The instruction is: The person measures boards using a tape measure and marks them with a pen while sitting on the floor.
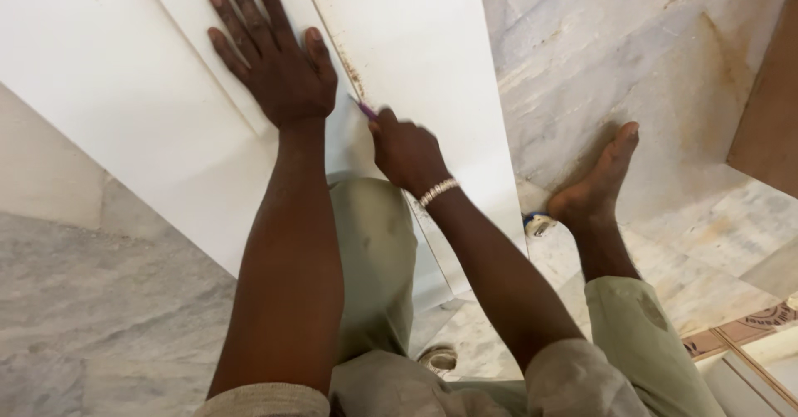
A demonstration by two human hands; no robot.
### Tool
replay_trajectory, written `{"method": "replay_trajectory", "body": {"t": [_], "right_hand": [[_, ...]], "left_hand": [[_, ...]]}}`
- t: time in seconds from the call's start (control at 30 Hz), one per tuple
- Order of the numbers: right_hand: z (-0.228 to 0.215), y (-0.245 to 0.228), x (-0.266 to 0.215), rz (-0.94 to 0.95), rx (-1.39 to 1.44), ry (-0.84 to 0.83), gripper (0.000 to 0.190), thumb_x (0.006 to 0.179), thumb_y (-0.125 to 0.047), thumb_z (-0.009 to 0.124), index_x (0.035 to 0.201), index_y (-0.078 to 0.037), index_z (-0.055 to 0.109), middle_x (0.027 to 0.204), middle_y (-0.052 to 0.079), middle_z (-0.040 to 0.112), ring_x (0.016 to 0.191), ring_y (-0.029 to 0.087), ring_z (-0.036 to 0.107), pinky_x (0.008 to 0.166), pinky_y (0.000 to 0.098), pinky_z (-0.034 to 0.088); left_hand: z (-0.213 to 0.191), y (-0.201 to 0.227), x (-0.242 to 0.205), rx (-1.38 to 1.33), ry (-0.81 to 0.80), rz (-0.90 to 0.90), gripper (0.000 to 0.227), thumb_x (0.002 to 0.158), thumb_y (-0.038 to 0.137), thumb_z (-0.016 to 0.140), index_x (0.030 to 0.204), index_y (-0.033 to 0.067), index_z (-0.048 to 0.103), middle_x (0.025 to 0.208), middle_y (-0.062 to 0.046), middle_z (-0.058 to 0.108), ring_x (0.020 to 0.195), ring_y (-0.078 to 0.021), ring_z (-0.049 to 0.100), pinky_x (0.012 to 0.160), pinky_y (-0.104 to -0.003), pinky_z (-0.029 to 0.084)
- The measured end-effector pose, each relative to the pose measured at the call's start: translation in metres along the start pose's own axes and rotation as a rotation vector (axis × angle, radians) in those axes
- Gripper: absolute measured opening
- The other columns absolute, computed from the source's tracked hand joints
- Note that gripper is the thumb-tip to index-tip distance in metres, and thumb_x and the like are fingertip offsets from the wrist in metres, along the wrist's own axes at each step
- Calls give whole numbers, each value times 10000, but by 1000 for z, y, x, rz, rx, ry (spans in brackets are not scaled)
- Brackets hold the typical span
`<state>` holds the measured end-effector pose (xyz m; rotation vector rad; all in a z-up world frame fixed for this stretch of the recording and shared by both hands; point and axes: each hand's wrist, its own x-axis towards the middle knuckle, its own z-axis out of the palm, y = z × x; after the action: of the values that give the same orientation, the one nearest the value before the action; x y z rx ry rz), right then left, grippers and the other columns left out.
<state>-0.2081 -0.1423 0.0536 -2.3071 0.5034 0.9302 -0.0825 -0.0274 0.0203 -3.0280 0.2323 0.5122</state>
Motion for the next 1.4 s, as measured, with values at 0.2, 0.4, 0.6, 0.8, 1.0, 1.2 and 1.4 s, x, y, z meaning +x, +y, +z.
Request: {"method": "replay_trajectory", "body": {"t": [0.2,0.4,0.6,0.8,1.0,1.2,1.4], "right_hand": [[22,24,-5,46,141,63,284,1078,-304,448,1055,-25,498,672,200,666,631,410,660,610,534,519],[44,53,-27,55,-64,-68,275,1037,-296,497,1132,-38,505,706,193,694,635,401,684,591,536,536],[83,73,-109,240,-60,-147,229,1040,-258,504,1071,-32,513,716,193,703,658,397,700,608,521,554],[69,75,-105,243,-73,-204,246,1065,-280,485,1033,-41,532,705,198,696,654,402,688,608,529,544],[88,68,-109,226,-132,-77,201,1020,-233,514,1039,-35,541,775,179,723,727,385,710,657,513,557],[93,57,-105,323,-150,-78,259,1010,-295,535,1038,-38,547,840,177,743,792,363,729,703,493,575],[107,54,-103,379,-174,14,217,1000,-263,535,1040,-57,585,880,170,751,810,351,737,702,483,578]], "left_hand": [[-5,2,1,14,-12,-7,662,1087,471,194,1650,125,235,1722,-120,198,1614,-317,159,1314,-517,77],[-15,2,3,76,-138,-4,677,1084,497,177,1647,120,206,1713,-121,177,1598,-333,138,1294,-520,68],[-24,1,3,26,-159,8,671,1099,478,177,1653,100,194,1718,-144,160,1600,-357,116,1294,-533,59],[-17,-3,0,-15,-135,21,666,1104,478,179,1657,108,190,1723,-146,161,1604,-361,121,1295,-541,53],[-26,-6,-8,93,-233,130,679,1186,541,145,1695,94,106,1756,-169,89,1636,-379,52,1310,-606,14],[-38,-2,-48,-145,-443,206,1248,924,696,678,1672,-22,-16,1720,-267,-109,1569,-531,-94,1115,-897,98],[-21,-1,-44,29,-322,290,1598,591,734,891,1638,-47,-30,1672,-287,-146,1507,-569,-107,1020,-875,348]]}}
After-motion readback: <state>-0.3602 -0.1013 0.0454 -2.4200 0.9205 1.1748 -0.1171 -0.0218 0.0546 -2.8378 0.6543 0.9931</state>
